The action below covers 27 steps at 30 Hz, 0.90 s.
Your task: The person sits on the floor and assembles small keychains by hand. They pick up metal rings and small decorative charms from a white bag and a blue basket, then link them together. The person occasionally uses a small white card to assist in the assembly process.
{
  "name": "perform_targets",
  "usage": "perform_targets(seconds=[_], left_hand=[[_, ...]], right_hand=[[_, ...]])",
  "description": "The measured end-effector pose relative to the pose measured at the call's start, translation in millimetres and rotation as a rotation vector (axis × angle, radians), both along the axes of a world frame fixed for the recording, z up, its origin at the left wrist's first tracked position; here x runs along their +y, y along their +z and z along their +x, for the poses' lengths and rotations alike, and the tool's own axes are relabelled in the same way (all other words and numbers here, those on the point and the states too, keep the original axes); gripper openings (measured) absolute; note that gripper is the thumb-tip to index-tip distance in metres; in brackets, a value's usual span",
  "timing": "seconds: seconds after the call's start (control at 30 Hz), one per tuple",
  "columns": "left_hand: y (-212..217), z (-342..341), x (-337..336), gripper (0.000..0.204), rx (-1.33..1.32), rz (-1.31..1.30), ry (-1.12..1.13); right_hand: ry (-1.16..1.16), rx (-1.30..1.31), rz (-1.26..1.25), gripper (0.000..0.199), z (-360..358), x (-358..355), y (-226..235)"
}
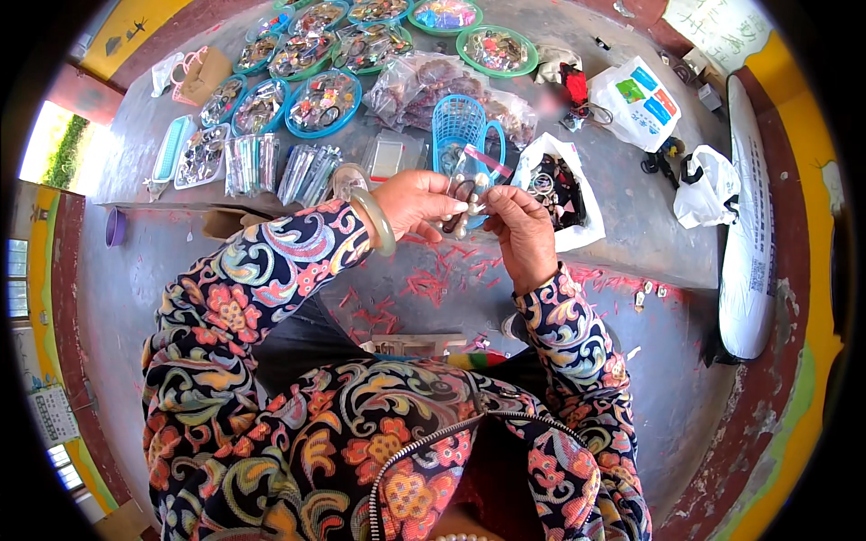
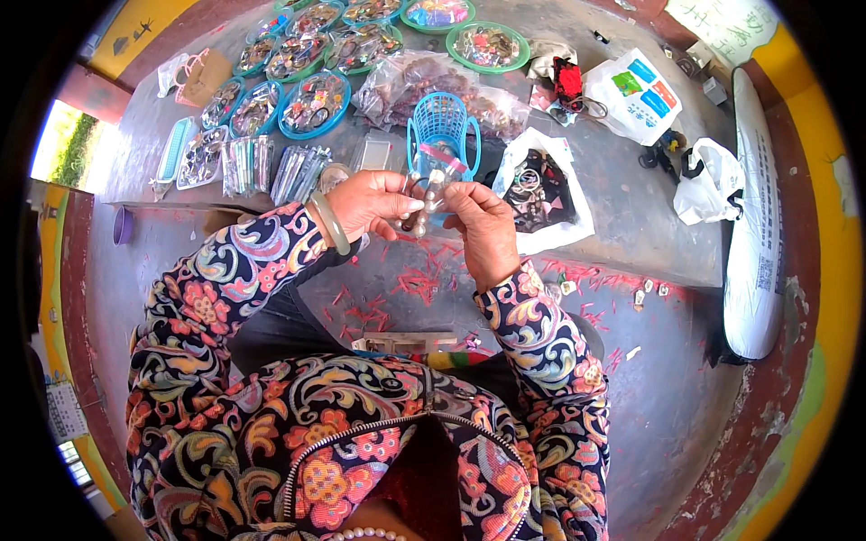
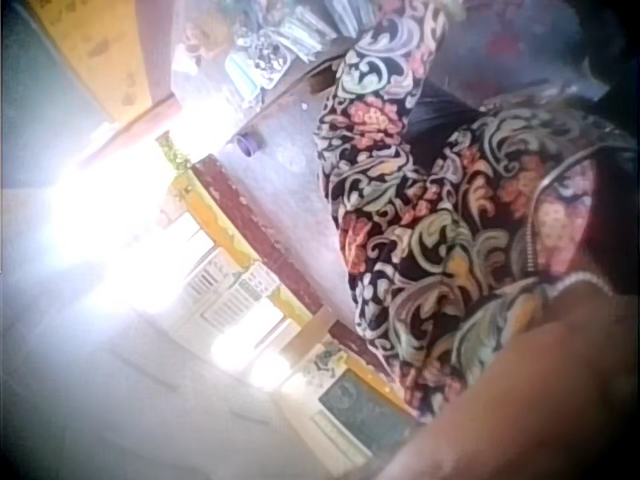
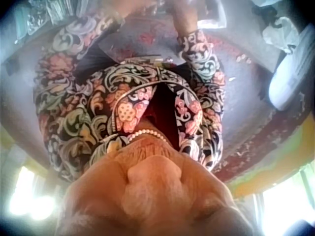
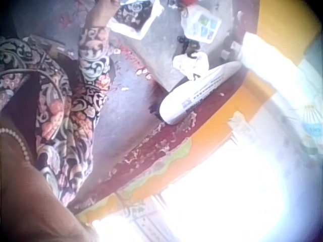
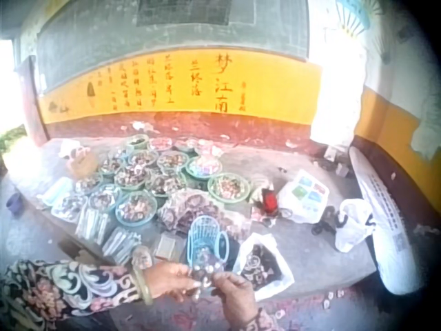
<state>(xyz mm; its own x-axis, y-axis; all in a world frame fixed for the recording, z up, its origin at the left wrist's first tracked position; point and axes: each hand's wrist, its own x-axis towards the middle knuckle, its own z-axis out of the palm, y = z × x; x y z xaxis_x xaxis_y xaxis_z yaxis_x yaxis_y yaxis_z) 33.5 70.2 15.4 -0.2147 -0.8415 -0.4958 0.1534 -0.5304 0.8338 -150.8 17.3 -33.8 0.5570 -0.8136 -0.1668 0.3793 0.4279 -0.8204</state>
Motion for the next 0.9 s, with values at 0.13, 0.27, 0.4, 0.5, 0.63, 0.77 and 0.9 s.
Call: perform_targets(seconds=[0.13,0.27,0.4,0.5,0.63,0.77,0.9], left_hand=[[-8.6,3.3,-1.5,0.02,0.011,-0.012,0.064],[-12.0,2.6,-2.0,0.017,-0.057,-0.052,0.109],[-10.8,0.7,0.5,0.016,-0.069,-0.098,0.081],[-4.3,-2.9,-0.1,0.018,-0.092,-0.063,0.043],[-2.6,-6.2,2.9,0.025,-0.005,-0.079,0.087],[1.4,-3.6,1.0,0.027,0.049,-0.087,0.081],[-3.4,-2.6,-0.8,0.025,0.069,-0.136,0.149]], right_hand=[[-0.01,-0.014,0.0,0.012,1.0,0.4,0.9],[-0.014,0.037,0.028,0.015,5.6,3.0,14.2],[-0.01,0.027,0.084,0.015,6.8,3.1,12.0],[0.001,-0.034,0.137,0.016,1.6,1.2,7.1],[-0.013,-0.01,0.114,0.015,1.1,0.0,4.6],[-0.001,0.014,0.072,0.016,1.7,2.9,9.3],[-0.008,0.036,0.034,0.017,3.6,6.0,11.6]])
